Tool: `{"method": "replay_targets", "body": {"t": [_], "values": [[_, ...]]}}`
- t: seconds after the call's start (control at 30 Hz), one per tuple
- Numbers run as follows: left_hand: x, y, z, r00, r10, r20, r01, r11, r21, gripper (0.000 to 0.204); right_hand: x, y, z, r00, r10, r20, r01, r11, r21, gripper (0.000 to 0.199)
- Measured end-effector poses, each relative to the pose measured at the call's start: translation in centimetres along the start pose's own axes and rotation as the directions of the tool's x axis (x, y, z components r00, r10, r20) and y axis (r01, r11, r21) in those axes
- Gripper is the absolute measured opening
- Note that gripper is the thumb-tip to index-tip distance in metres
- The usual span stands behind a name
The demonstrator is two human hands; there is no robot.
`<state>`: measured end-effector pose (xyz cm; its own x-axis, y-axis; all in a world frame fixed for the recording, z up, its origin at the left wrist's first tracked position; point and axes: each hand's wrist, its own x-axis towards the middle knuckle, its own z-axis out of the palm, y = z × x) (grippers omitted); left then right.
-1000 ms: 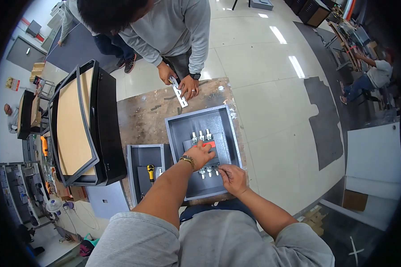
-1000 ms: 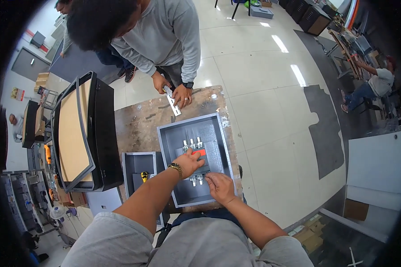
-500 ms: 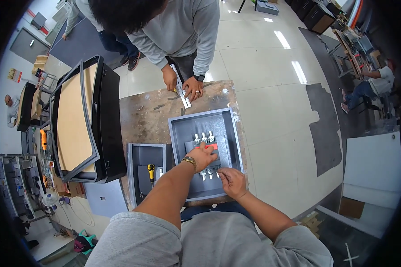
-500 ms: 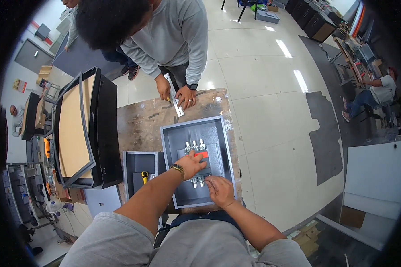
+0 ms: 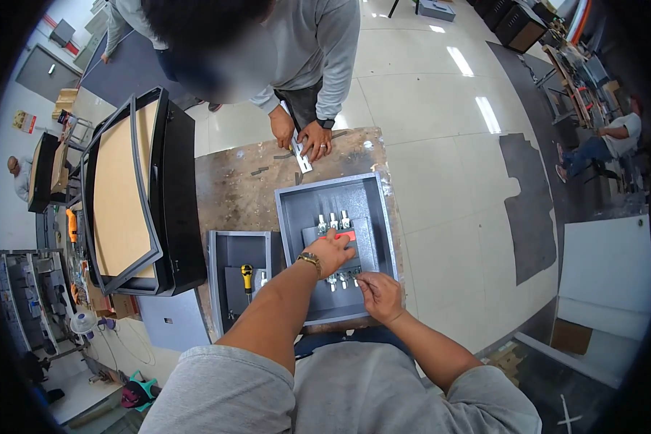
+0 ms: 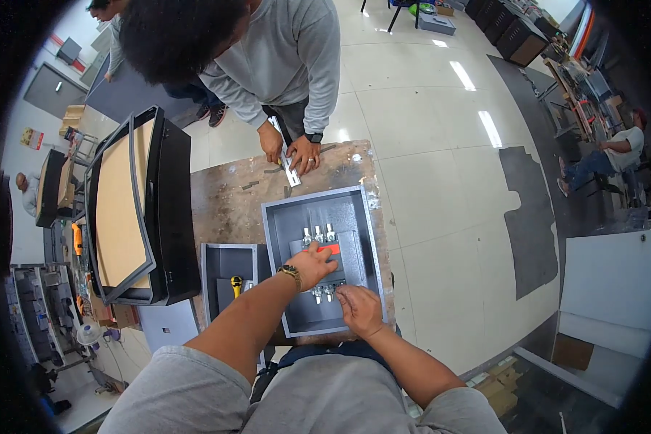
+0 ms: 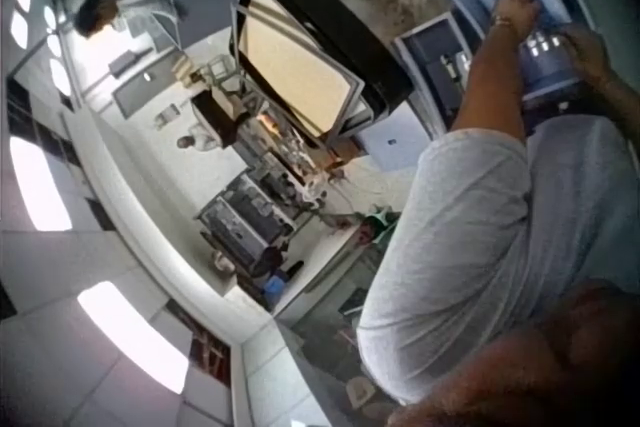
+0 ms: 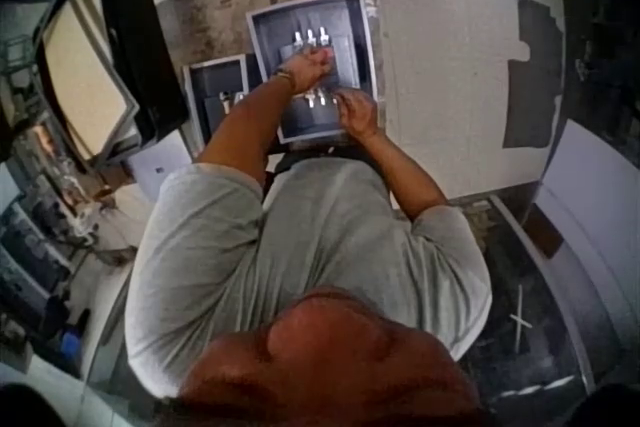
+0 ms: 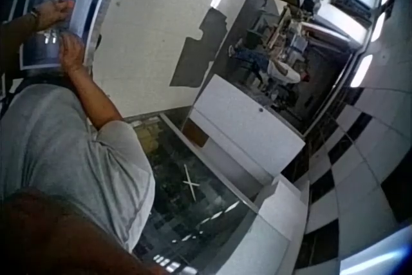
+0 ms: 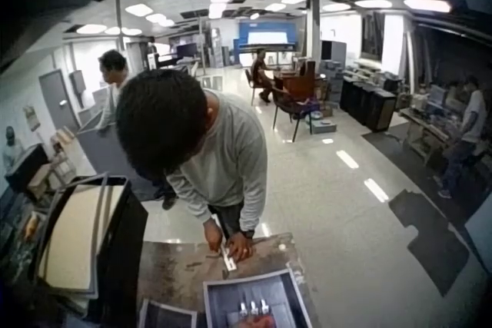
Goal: Assembling and wiring an electrical distribution board by installing circuit breakers into a metal enclosure.
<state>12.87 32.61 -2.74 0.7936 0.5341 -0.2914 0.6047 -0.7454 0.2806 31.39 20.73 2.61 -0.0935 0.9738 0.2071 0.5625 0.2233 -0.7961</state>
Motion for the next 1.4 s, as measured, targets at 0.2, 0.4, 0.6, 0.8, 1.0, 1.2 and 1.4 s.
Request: {"method": "replay_targets", "body": {"t": [0.2,0.4,0.6,0.8,1.0,1.2,1.4], "values": [[-0.4,0.1,-0.4,0.999,-0.026,0.029,0.027,0.999,-0.042,0.022,-0.5,1.7,1.5,0.997,-0.072,0.016,0.073,0.993,-0.091,0.012],[-0.3,0.1,-0.4,0.999,-0.043,0.024,0.042,0.999,0.011,0.024,0.2,1.8,2.0,0.988,-0.084,0.128,0.104,0.983,-0.153,0.01],[-0.5,-0.4,0.5,1.0,-0.017,0.014,0.017,1.0,-0.007,0.029,0.1,1.3,2.9,0.981,-0.062,0.184,0.119,0.941,-0.318,0.005],[-0.8,-0.4,1.0,1.0,0.0,0.003,0.0,1.0,0.024,0.028,0.5,1.6,2.2,0.983,-0.034,0.182,0.103,0.919,-0.381,0.01],[-0.6,-0.4,1.0,1.0,0.022,0.011,-0.023,0.999,0.03,0.029,0.8,1.4,1.9,0.988,-0.043,0.145,0.095,0.922,-0.376,0.014],[-0.1,-0.7,2.2,0.999,0.045,-0.014,-0.043,0.994,0.101,0.03,-0.9,2.9,2.8,0.987,-0.069,0.148,0.127,0.891,-0.436,0.014],[-0.5,-1.2,2.2,0.999,-0.017,0.047,0.014,0.997,0.077,0.031,-1.6,4.2,3.2,0.967,0.052,0.251,0.044,0.93,-0.365,0.012]]}}
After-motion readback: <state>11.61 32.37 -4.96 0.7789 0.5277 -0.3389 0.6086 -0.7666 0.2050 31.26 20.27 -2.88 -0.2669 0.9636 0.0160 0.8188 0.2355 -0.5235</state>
